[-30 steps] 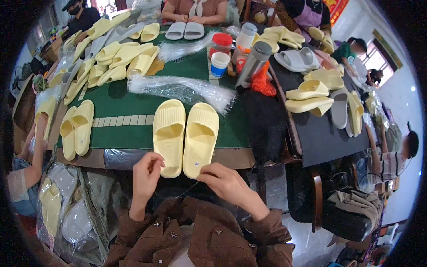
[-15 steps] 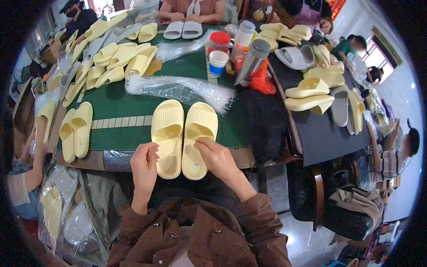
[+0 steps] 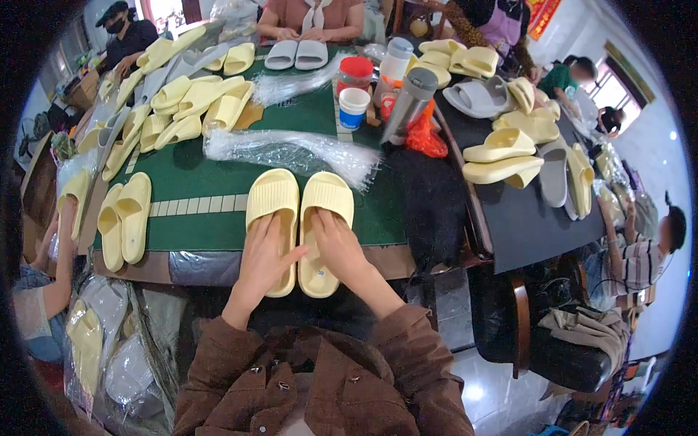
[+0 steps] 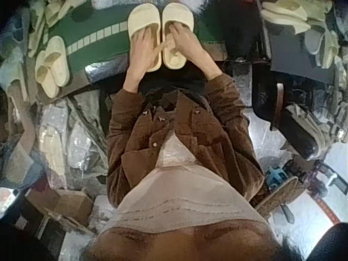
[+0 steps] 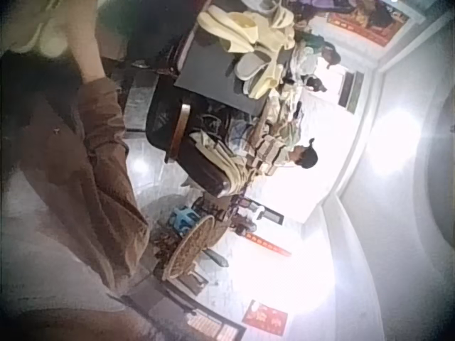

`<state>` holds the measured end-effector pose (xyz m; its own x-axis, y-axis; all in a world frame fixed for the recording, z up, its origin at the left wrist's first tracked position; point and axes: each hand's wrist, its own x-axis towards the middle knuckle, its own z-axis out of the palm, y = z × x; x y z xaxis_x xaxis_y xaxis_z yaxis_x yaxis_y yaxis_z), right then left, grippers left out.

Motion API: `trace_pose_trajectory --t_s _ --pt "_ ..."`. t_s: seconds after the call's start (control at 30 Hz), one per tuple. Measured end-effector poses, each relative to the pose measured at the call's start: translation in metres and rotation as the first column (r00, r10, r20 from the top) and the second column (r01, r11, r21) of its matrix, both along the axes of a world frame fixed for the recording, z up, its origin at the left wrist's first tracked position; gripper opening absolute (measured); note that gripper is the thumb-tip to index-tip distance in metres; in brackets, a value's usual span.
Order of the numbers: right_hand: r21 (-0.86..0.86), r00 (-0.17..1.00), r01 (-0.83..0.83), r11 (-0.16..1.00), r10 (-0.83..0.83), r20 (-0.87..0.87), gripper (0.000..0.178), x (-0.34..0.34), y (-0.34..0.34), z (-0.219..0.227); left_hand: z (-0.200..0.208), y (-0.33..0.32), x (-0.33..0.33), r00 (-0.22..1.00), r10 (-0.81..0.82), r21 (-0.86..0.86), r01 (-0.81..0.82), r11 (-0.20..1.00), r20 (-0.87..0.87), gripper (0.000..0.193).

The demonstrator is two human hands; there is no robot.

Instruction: The person assembles yellow and white plastic slippers by hand at a workbench. They pick up pairs of slippers, insert small fasteners into the straps, and place the finished pairs onto a growing stack. The process is repetitive and involves handling multiple units of the same product.

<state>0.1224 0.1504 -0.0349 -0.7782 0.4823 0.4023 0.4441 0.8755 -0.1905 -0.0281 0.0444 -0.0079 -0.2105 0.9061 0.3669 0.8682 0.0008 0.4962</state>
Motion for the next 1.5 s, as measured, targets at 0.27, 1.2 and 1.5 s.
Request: trace_pose_trajectory --t_s 0.27,1.2,1.5 --pt "-0.155 0.996 -0.087 0.984 0.086 -0.014 0.038 -0.008 0.012 0.004 -0.005 0.033 -0.008 0.979 0.040 -0.337 0.030 0.941 0.198 0.087" --pt "-0.341 0.966 -0.113 0.933 0.022 -0.259 0.028 0.002 -0.009 0.041 -0.031 0.044 0.008 0.989 0.133 -0.046 -0.136 0.990 -0.062 0.040" --pt "-0.437 0.927 0.095 0.894 -0.239 -0.287 0.021 -0.046 0.103 0.029 -0.031 0.044 0.014 0.988 0.144 0.051 -0.141 0.989 -0.058 0.040"
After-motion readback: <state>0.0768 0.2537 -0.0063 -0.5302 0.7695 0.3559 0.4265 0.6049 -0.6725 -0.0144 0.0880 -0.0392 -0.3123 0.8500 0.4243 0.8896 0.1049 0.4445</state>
